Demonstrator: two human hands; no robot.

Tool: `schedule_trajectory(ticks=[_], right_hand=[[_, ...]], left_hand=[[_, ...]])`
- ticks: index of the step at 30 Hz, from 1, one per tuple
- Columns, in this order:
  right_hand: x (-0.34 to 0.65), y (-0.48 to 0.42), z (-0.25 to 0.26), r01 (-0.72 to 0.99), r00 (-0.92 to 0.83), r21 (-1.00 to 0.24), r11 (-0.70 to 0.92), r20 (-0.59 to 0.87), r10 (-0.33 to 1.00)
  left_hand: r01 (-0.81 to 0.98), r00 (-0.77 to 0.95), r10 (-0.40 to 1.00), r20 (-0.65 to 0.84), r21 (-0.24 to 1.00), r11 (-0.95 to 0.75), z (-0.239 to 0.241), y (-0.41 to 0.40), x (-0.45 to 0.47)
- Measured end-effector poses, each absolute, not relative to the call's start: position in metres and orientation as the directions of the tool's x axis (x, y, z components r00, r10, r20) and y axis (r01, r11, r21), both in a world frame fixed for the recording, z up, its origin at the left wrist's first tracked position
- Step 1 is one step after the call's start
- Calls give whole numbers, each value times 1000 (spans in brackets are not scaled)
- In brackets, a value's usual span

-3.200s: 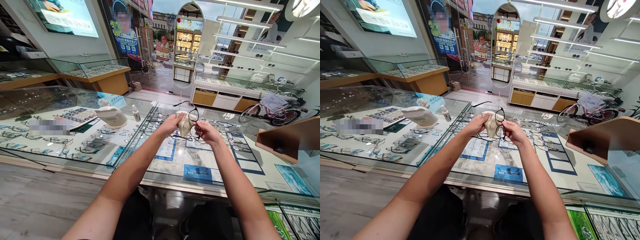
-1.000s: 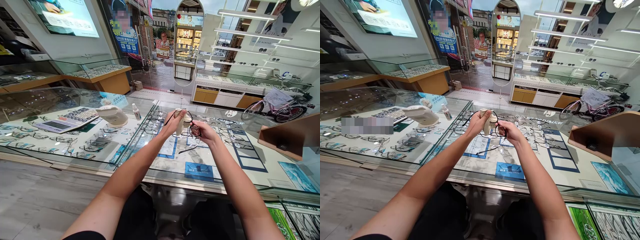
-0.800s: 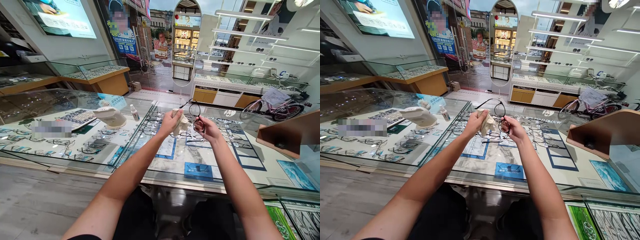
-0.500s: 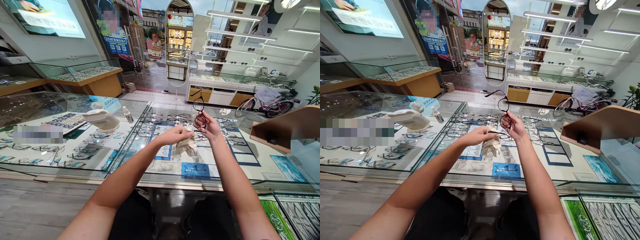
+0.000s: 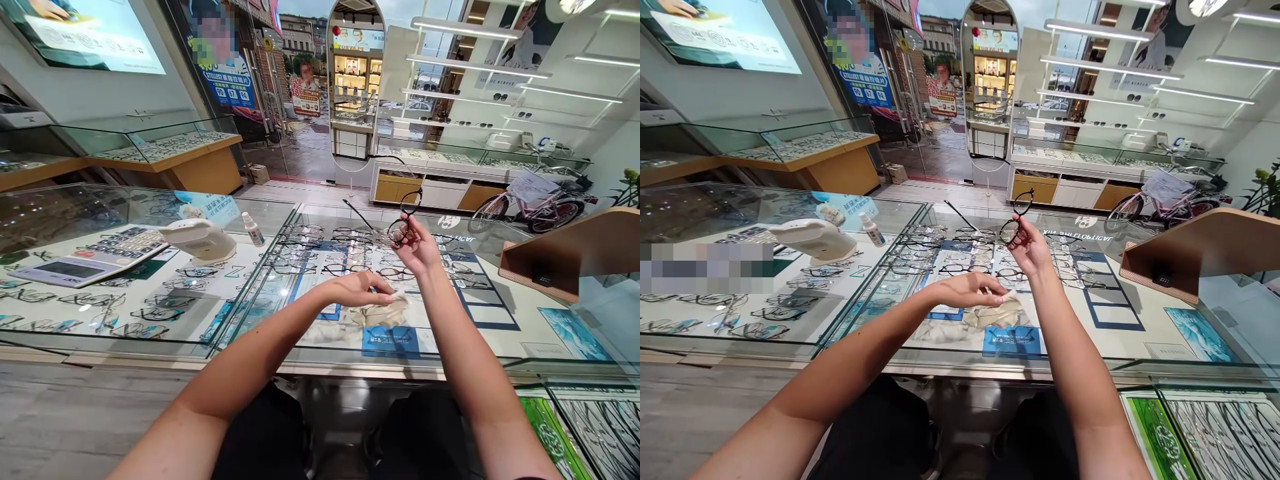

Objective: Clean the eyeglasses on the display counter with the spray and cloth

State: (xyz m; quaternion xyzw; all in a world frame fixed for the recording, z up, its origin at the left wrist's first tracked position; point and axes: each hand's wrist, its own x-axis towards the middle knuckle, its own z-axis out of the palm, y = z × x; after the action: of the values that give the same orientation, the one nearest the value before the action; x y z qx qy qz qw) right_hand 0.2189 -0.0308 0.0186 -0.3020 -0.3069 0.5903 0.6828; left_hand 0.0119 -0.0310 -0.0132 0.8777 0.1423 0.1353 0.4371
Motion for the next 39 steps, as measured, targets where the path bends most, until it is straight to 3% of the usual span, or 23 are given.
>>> schedule_trajectory(ticks=[3,6,10,13,16,22,24,27,32,39], right_hand=[[219,-29,17,-597,203,-784,172,59,977],[218,-27,13,-561,262,-795,231,95,960],[210,-26,7,-494,280,-830,259,130,951],[201,-27,2,-465,270,-851,243,125,955],[193,-30,1,-481,261,-849,220,100,960],[181,-41,11,-487,247,-845,219,108,963],[178,-49,17,-386,262,-872,300,208,942],[178,-63,27,-97,335,-865,492,437,835],[195,-60,26,317,456,-737,597,670,586],[198,-41,9,388,301,-693,608,719,627]], left_hand=[[223,798,531,284,679,-699,-16,-32,14],[312,533,612,584,536,-784,-13,-32,12],[457,278,457,845,302,-837,-9,-26,8],[529,286,344,895,152,-835,-8,-22,6],[517,338,323,884,112,-848,-7,-21,4],[381,311,266,913,137,-915,6,-22,-10],[357,198,275,941,193,-914,12,-20,-15],[283,-54,308,950,311,-907,22,-16,-21],[10,-256,578,775,600,-800,28,-2,-27],[-239,-251,767,590,731,-640,20,17,-26]])
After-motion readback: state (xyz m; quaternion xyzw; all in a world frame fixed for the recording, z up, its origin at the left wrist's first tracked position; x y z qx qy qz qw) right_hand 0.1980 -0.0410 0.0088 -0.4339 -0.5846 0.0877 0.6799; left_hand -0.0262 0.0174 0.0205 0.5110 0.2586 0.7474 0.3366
